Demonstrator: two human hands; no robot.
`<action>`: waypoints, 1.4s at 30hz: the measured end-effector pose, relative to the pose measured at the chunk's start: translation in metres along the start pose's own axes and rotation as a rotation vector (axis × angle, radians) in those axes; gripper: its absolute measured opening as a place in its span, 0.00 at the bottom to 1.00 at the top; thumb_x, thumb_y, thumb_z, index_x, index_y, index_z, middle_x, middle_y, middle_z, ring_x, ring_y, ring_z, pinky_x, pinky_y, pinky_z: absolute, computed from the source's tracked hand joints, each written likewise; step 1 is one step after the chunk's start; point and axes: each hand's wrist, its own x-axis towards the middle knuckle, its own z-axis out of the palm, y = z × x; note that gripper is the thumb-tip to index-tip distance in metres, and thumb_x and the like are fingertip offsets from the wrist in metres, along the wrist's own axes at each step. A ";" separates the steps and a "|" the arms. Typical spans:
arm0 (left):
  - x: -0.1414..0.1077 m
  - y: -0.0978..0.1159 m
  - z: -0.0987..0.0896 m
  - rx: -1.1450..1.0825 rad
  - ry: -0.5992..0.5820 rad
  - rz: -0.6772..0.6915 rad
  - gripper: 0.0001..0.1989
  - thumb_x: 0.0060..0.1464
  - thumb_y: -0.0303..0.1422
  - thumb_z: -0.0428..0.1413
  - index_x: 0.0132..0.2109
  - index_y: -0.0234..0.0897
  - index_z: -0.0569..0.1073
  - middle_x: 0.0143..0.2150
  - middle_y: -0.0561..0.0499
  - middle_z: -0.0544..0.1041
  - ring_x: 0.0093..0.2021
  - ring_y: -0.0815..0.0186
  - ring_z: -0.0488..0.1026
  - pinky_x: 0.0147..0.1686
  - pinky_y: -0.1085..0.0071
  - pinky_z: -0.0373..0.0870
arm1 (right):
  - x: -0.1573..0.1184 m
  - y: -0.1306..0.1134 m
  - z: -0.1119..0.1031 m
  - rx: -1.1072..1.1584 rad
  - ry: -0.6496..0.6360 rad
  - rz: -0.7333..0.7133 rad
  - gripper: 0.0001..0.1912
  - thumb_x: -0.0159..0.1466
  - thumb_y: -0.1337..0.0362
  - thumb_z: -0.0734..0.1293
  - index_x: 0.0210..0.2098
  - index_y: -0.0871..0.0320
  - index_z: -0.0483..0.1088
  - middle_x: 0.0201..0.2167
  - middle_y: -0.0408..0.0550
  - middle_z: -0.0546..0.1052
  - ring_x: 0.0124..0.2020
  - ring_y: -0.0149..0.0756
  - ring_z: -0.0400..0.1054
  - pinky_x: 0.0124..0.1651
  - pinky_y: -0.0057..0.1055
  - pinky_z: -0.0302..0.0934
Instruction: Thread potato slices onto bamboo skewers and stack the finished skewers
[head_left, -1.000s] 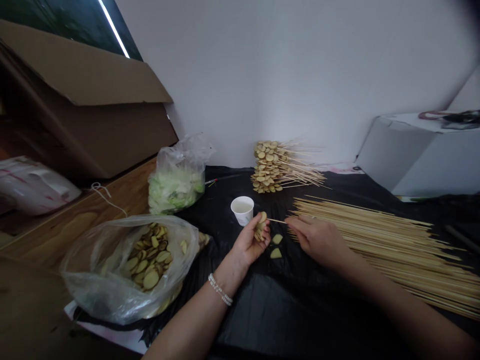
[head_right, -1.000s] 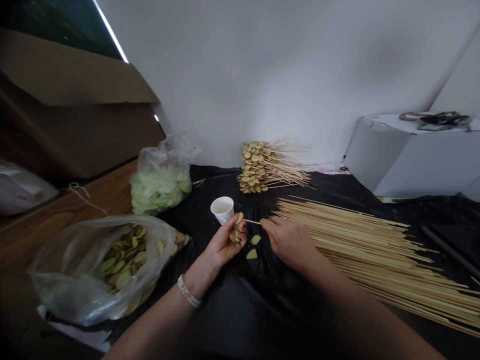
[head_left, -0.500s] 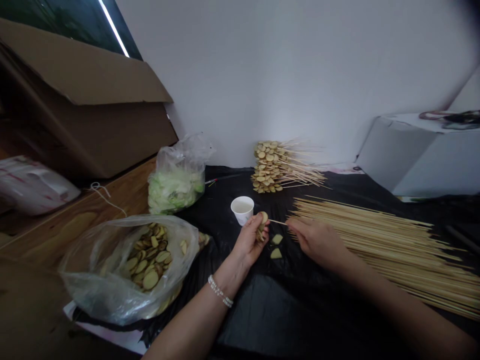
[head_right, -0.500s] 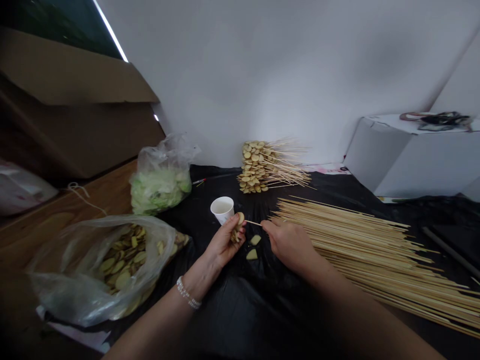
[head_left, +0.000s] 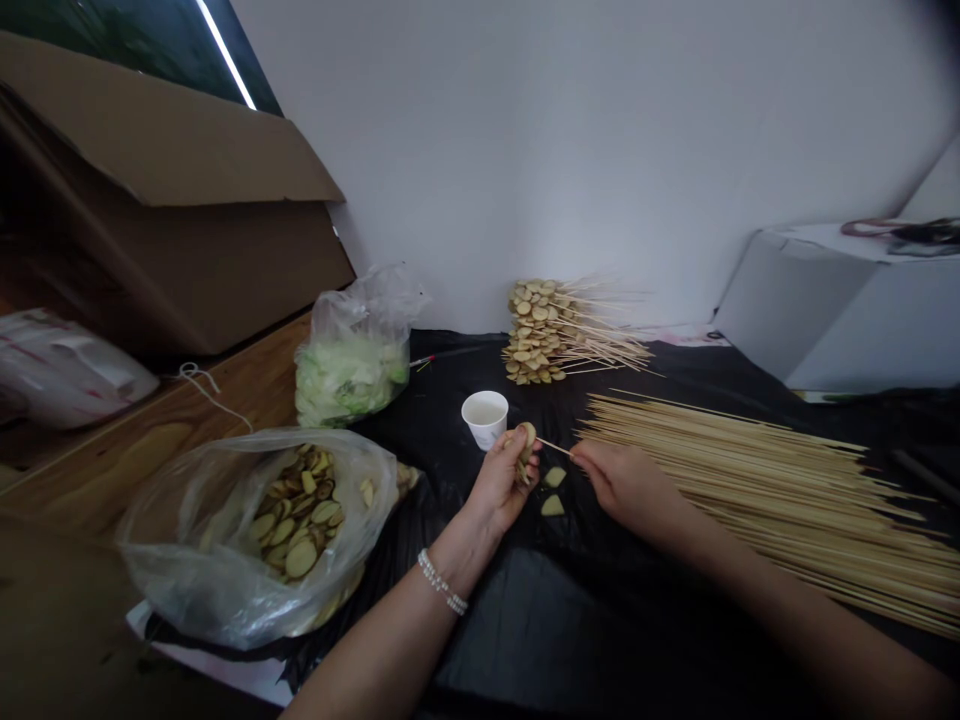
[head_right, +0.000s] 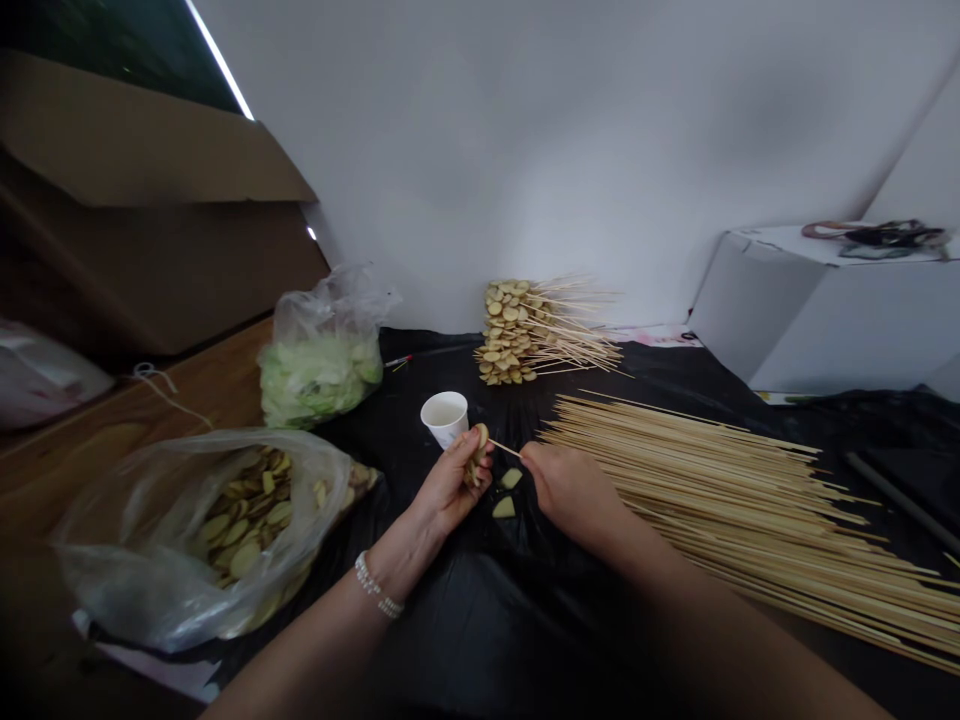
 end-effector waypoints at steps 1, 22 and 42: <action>0.000 -0.001 0.000 0.018 -0.001 0.018 0.14 0.45 0.31 0.65 0.34 0.35 0.67 0.27 0.54 0.71 0.21 0.78 0.66 0.18 0.86 0.61 | 0.000 0.000 0.000 -0.008 0.000 0.000 0.15 0.68 0.65 0.53 0.32 0.58 0.67 0.27 0.47 0.74 0.30 0.33 0.67 0.31 0.28 0.50; -0.003 -0.010 0.003 0.250 0.011 0.187 0.19 0.40 0.43 0.66 0.30 0.34 0.69 0.26 0.55 0.70 0.21 0.78 0.63 0.19 0.83 0.58 | -0.001 -0.007 -0.001 -0.099 -0.043 0.060 0.13 0.67 0.67 0.53 0.30 0.58 0.65 0.24 0.47 0.73 0.25 0.32 0.64 0.29 0.28 0.47; -0.004 -0.014 0.005 0.308 0.024 0.179 0.18 0.45 0.44 0.63 0.34 0.33 0.72 0.26 0.52 0.73 0.20 0.76 0.65 0.18 0.81 0.57 | -0.001 -0.018 -0.011 -0.264 -0.134 0.126 0.11 0.66 0.70 0.55 0.33 0.59 0.67 0.26 0.49 0.75 0.25 0.33 0.66 0.27 0.29 0.43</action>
